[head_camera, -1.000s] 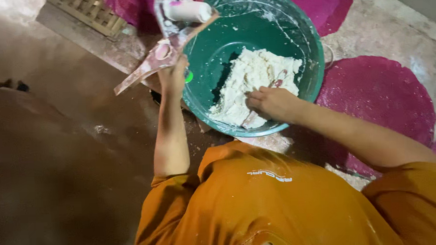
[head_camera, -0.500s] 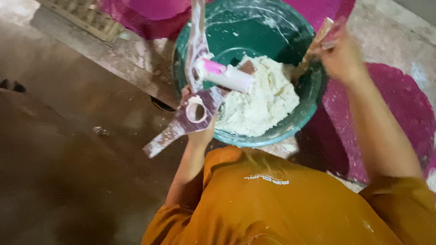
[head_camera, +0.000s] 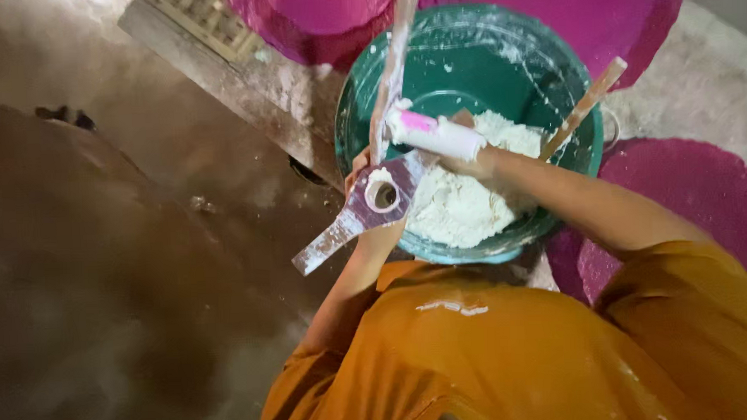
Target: The person loads white dough from a green basin into a handheld extruder press, then squeezes the press over round pink boards so the extruded strands form spiral nests, repeating the load-and-extrude cycle and adding finished nests to the boards.
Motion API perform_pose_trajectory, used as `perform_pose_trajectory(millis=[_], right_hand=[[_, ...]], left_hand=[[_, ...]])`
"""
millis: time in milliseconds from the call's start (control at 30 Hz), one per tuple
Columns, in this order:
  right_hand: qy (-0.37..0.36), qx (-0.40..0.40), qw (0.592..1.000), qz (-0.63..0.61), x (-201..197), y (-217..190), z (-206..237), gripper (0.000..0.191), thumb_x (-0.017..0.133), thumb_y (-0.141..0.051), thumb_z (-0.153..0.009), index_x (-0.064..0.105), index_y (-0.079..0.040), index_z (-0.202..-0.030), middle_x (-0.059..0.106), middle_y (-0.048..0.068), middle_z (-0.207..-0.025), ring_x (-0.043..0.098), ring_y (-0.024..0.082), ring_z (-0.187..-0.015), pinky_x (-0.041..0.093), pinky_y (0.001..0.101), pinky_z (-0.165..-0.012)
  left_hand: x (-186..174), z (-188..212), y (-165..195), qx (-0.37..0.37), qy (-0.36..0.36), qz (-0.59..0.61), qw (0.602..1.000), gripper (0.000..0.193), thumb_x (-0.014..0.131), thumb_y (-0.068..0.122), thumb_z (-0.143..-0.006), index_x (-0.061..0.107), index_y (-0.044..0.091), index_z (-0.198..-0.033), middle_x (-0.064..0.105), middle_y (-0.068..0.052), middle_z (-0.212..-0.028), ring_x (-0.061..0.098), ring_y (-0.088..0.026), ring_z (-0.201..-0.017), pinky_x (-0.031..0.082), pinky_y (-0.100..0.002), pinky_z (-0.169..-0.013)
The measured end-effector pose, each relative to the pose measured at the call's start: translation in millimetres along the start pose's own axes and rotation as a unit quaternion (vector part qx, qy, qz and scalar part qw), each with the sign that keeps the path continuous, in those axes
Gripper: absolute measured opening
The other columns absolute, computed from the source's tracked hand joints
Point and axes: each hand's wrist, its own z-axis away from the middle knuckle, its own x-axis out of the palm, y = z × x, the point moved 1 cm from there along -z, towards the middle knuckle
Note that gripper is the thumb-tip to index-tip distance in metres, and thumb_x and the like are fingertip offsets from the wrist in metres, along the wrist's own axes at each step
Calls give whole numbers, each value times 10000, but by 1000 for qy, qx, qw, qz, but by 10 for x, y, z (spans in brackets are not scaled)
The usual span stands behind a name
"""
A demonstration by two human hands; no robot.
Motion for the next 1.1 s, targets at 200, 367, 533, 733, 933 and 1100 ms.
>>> perform_pose_trajectory(millis=[200, 367, 533, 733, 933, 1100], right_hand=[[77, -303, 876, 366, 369, -481, 600, 486, 550, -426, -959, 655, -63, -1264, 627, 224, -1324, 436, 461, -1350, 339, 569, -1123], [54, -304, 910, 278, 288, -710, 397, 466, 501, -341, -974, 605, -115, -1368, 541, 235, -1459, 294, 472, -1452, 269, 537, -1166], [44, -264, 910, 317, 558, -787, 591, 461, 493, -270, -982, 587, -103, -1401, 583, 191, -1444, 426, 357, -1439, 254, 573, -1216], [-9, -268, 917, 296, 677, -901, 472, 433, 504, -340, -996, 590, -64, -1318, 550, 204, -1409, 442, 403, -1366, 286, 526, -1184], [16, -285, 957, 58, 119, -1068, 710, 555, 424, -416, -1087, 417, -71, -1521, 494, 237, -1548, 426, 391, -1435, 265, 537, -1204], [-120, -177, 864, 456, -365, -485, 1004, 838, 416, -612, -1009, 123, -177, -1662, 464, 150, -1461, 377, 312, -1445, 66, 608, -1308]], left_hand=[[8, -16, 51, 3, 11, -36, 999, 281, 797, 115, -812, 690, 72, -1069, 630, -169, -1283, 610, -332, -1135, 463, -437, -958], [4, 2, 3, -8, -22, -37, 999, 233, 812, 140, -852, 738, 114, -1071, 651, -104, -1286, 659, -306, -1169, 472, -432, -955], [2, 88, -64, -17, 22, -2, 1000, 288, 775, 110, -858, 713, 73, -1137, 604, -154, -1337, 616, -336, -1207, 485, -437, -997], [31, 94, -82, -12, 7, -14, 1000, 305, 789, 96, -846, 709, 73, -1139, 602, -164, -1353, 602, -346, -1217, 472, -461, -1006], [-20, 99, -71, -12, 5, -4, 1000, 289, 798, 117, -869, 702, 65, -1136, 594, -157, -1329, 608, -339, -1201, 479, -459, -990], [25, 82, -45, 7, -3, -47, 999, 284, 804, 152, -866, 713, 66, -1121, 599, -152, -1312, 611, -334, -1182, 473, -460, -966]])
